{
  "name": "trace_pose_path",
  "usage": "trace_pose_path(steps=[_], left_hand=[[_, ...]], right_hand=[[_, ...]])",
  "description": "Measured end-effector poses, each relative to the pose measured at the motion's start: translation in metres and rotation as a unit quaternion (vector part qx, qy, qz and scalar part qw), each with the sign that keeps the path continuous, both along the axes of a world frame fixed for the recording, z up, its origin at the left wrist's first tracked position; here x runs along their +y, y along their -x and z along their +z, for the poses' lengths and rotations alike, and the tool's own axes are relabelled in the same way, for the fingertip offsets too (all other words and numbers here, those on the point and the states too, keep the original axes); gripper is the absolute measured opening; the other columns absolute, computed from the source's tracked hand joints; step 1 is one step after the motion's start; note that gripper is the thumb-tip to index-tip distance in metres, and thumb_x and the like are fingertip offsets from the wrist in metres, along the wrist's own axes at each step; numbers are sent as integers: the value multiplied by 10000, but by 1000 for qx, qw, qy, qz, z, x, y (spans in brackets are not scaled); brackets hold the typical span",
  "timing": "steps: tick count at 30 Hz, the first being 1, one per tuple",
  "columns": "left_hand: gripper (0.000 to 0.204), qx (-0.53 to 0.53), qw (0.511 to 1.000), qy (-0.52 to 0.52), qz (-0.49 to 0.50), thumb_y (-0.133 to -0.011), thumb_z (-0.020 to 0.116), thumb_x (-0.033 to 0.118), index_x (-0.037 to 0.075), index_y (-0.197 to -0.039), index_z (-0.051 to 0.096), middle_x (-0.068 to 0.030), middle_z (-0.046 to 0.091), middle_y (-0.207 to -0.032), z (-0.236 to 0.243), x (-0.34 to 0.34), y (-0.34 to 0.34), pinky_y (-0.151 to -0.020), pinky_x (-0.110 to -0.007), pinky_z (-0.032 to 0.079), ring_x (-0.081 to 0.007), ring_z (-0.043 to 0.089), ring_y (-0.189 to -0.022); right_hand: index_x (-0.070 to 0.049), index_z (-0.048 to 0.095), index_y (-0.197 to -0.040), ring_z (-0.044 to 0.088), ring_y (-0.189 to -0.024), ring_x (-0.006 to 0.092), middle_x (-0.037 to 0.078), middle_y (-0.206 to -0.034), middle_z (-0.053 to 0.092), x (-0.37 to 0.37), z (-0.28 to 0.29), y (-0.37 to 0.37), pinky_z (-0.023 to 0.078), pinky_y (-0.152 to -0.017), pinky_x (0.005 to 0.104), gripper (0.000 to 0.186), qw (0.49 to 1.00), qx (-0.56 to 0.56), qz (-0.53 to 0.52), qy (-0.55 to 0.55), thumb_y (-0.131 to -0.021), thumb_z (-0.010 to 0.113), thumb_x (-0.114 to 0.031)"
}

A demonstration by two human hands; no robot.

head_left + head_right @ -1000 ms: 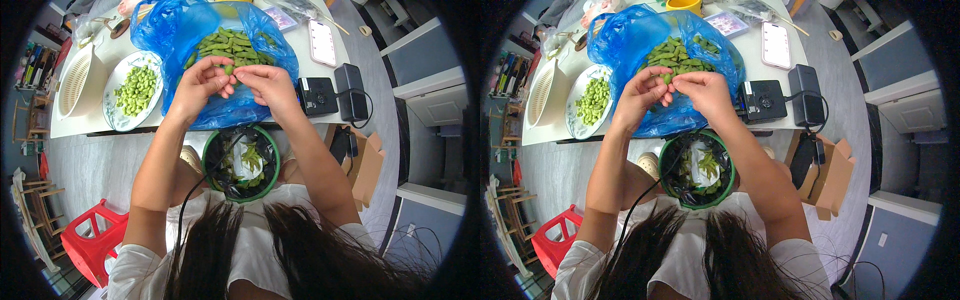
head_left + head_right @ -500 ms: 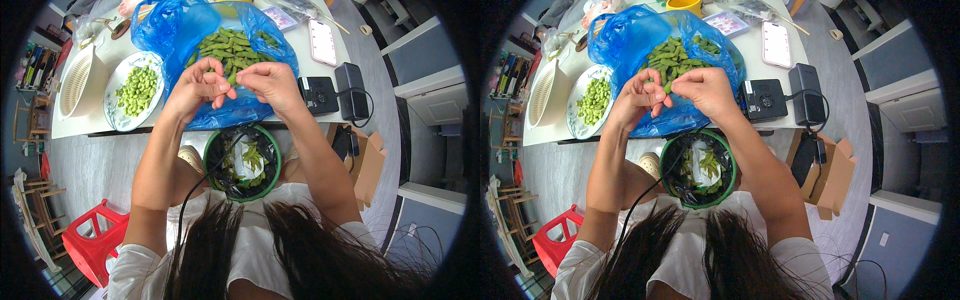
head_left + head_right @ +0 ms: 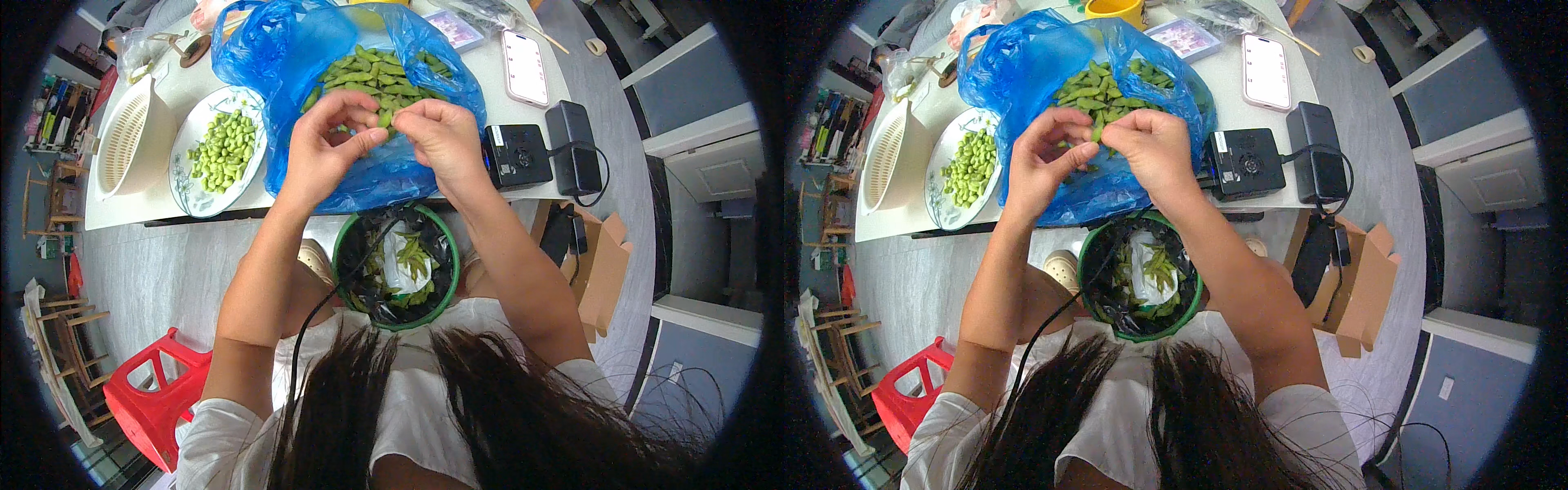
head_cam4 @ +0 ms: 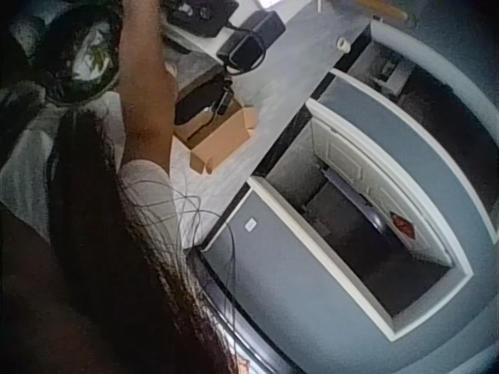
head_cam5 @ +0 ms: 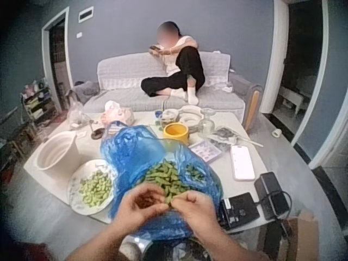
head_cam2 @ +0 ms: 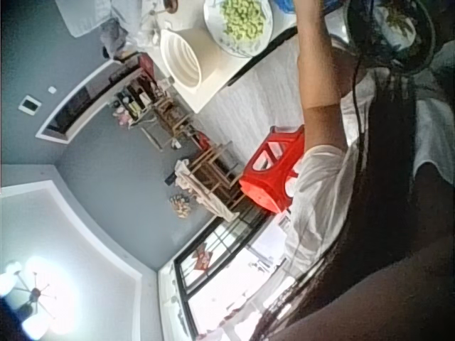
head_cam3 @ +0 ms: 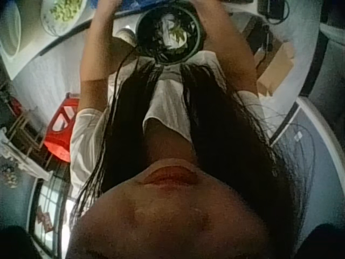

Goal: The person shells peas by hand from a blue plastic bag, placing the peas onto a plate and the empty pods into a bin.

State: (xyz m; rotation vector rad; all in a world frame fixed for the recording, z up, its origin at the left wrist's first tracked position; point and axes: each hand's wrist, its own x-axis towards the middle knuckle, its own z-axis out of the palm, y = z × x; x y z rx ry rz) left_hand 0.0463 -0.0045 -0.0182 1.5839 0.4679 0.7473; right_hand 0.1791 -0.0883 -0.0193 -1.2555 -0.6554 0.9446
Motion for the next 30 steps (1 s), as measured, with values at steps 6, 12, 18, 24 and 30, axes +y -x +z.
trace_pose_path(steps=[6,12,18,24,30], left_hand=[[114,5,997,75,-7,-758,622,6,-7,-857,568,-86,598,-767,-4,1,3,-543,-237,494,-126,574,-619],[95,-49,957,284,-42,-791,580,16,6,-878,541,-128,609,-771,-4,4,4,-524,-267,511,-168,593,-601],[59,-80,931,350,-72,-822,548,55,24,-868,529,-95,595,-750,-13,13,6,-502,-266,490,-143,564,-568],[75,-62,921,372,-99,-836,540,101,30,-856,524,-54,563,-711,-8,11,6,-488,-249,465,-123,537,-548],[134,8,927,298,-226,-779,618,125,29,-853,560,-16,566,-664,7,11,15,-413,-183,386,-58,509,-526]], right_hand=[[21,637,-734,499,-557,53,22,-620,582,-1,-1,7,399,-501,199,98,996,-90,-15,-11,-691,642,-68],[36,615,-777,534,-567,82,57,-687,608,-4,3,-4,418,-521,204,123,988,123,77,47,-711,628,-67],[25,605,-816,566,-660,91,78,-750,625,-1,5,8,427,-574,191,126,998,15,39,-51,-721,638,-50],[23,578,-942,551,-637,80,64,-741,616,-1,7,8,406,-522,184,246,996,-11,69,-62,-712,647,-32],[-2,545,-788,386,-469,76,69,-691,536,0,6,-7,252,-371,213,126,949,290,96,-80,-759,556,-125]])
